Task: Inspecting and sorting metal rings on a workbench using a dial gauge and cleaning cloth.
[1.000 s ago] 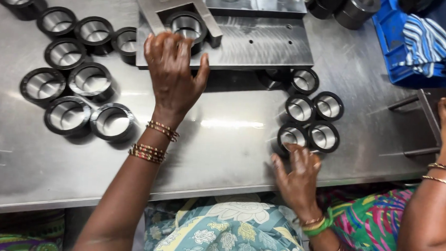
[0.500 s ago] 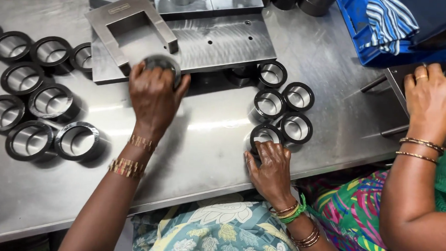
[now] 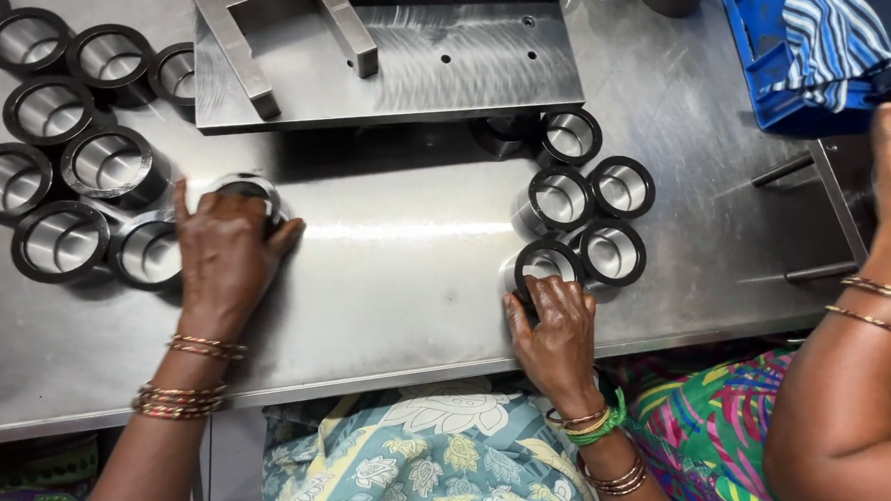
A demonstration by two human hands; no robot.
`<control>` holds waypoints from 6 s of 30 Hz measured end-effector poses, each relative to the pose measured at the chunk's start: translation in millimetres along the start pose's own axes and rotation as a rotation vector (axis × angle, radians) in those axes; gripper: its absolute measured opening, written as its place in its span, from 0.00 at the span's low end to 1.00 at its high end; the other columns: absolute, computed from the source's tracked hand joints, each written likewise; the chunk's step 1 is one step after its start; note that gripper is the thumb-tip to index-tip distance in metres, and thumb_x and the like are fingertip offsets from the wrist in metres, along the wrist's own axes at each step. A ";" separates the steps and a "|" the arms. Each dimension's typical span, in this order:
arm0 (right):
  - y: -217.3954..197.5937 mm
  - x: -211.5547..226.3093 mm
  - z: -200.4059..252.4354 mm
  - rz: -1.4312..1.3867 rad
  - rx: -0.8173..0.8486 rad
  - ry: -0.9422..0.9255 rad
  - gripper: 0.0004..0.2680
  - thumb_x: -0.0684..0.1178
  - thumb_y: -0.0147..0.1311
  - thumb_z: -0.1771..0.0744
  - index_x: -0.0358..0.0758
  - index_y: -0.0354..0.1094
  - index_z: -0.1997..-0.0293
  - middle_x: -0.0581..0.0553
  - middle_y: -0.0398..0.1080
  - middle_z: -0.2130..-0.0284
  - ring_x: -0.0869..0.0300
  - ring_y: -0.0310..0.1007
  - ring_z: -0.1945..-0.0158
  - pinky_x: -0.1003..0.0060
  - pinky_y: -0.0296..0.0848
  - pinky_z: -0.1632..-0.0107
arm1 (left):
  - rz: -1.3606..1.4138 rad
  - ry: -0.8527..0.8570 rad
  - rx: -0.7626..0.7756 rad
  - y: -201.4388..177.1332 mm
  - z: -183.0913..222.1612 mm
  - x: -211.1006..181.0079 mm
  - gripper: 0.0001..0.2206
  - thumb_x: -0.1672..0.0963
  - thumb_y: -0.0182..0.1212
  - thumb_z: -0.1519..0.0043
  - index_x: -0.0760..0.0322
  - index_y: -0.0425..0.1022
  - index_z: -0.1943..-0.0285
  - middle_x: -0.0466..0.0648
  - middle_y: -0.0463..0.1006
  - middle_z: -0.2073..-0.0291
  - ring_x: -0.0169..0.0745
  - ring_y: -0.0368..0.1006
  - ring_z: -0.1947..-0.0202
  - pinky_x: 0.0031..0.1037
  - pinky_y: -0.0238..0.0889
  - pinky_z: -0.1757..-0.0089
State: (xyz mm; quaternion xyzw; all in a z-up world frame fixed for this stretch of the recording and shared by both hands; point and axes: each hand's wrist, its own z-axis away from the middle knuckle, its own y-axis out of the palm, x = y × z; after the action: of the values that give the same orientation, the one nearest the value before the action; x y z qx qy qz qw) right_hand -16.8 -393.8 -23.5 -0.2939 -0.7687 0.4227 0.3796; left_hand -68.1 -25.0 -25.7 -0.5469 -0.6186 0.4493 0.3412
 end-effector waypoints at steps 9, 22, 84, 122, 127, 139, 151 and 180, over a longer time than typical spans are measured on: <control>-18.4 2.5 -31.1 -0.535 0.174 0.301 0.12 0.52 0.64 0.37 0.31 0.76 0.59 0.42 0.74 0.68 0.55 0.75 0.62 0.58 0.78 0.55 | -0.182 -0.207 -0.034 4.5 24.0 47.5 0.21 0.43 0.68 0.35 0.64 0.79 0.63 0.54 0.82 0.57 0.52 0.74 0.44 0.55 0.39 0.29; 15.5 -38.0 -276.8 -0.185 -0.256 -0.305 0.18 0.54 0.72 0.34 0.24 0.76 0.52 0.30 0.77 0.54 0.43 0.78 0.48 0.53 0.74 0.45 | -0.042 -0.371 -0.113 9.3 15.9 42.5 0.23 0.43 0.66 0.37 0.67 0.80 0.62 0.55 0.81 0.59 0.53 0.72 0.45 0.57 0.44 0.33; 84.2 127.4 -264.8 -0.222 0.248 -0.554 0.12 0.52 0.65 0.35 0.31 0.76 0.57 0.42 0.73 0.65 0.55 0.73 0.59 0.58 0.74 0.54 | 0.152 -0.398 -0.032 -17.9 9.1 37.6 0.15 0.50 0.68 0.42 0.67 0.81 0.58 0.53 0.81 0.63 0.51 0.71 0.50 0.52 0.48 0.37; 45.3 124.2 -147.4 -0.233 0.257 -0.758 0.08 0.47 0.65 0.36 0.32 0.74 0.61 0.42 0.73 0.68 0.53 0.73 0.63 0.60 0.74 0.59 | 0.190 -0.385 -0.022 -1.1 13.0 45.0 0.16 0.49 0.66 0.41 0.68 0.80 0.56 0.57 0.81 0.66 0.65 0.69 0.42 0.60 0.36 0.35; 96.0 134.4 -155.8 -0.265 0.371 -0.690 0.10 0.47 0.63 0.35 0.30 0.74 0.56 0.37 0.75 0.63 0.50 0.75 0.61 0.57 0.76 0.56 | 0.207 -0.439 -0.010 -6.6 12.5 42.2 0.16 0.50 0.66 0.42 0.67 0.80 0.57 0.56 0.81 0.65 0.61 0.70 0.42 0.61 0.31 0.34; 181.6 199.6 -221.9 -0.375 0.569 -0.676 0.17 0.39 0.53 0.32 0.29 0.60 0.34 0.33 0.64 0.38 0.43 0.72 0.40 0.56 0.65 0.34 | 0.237 -0.434 -0.073 -21.7 11.9 38.5 0.14 0.52 0.68 0.44 0.69 0.80 0.59 0.54 0.80 0.64 0.51 0.71 0.49 0.62 0.36 0.36; 220.3 212.5 -227.4 -0.422 0.407 -0.920 0.39 0.28 0.53 0.39 0.52 0.38 0.21 0.39 0.36 0.22 0.48 0.28 0.20 0.51 0.44 0.21 | 0.193 -0.430 -0.068 -12.5 13.7 40.5 0.15 0.52 0.69 0.44 0.68 0.79 0.58 0.53 0.80 0.60 0.53 0.70 0.46 0.61 0.36 0.35; 92.7 -15.8 -174.0 0.193 0.168 -0.123 0.11 0.51 0.59 0.33 0.31 0.70 0.59 0.35 0.70 0.65 0.48 0.69 0.57 0.44 0.63 0.44 | 0.029 -0.347 -0.049 -1.5 21.9 46.4 0.16 0.49 0.75 0.41 0.66 0.80 0.61 0.52 0.81 0.63 0.51 0.72 0.53 0.53 0.45 0.36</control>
State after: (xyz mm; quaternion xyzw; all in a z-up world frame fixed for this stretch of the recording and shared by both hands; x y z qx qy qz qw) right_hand 148.6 -288.2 -48.0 -0.3070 -0.7208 0.5371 0.3125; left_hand -96.5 16.6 -35.4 -0.4783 -0.6710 0.5265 0.2095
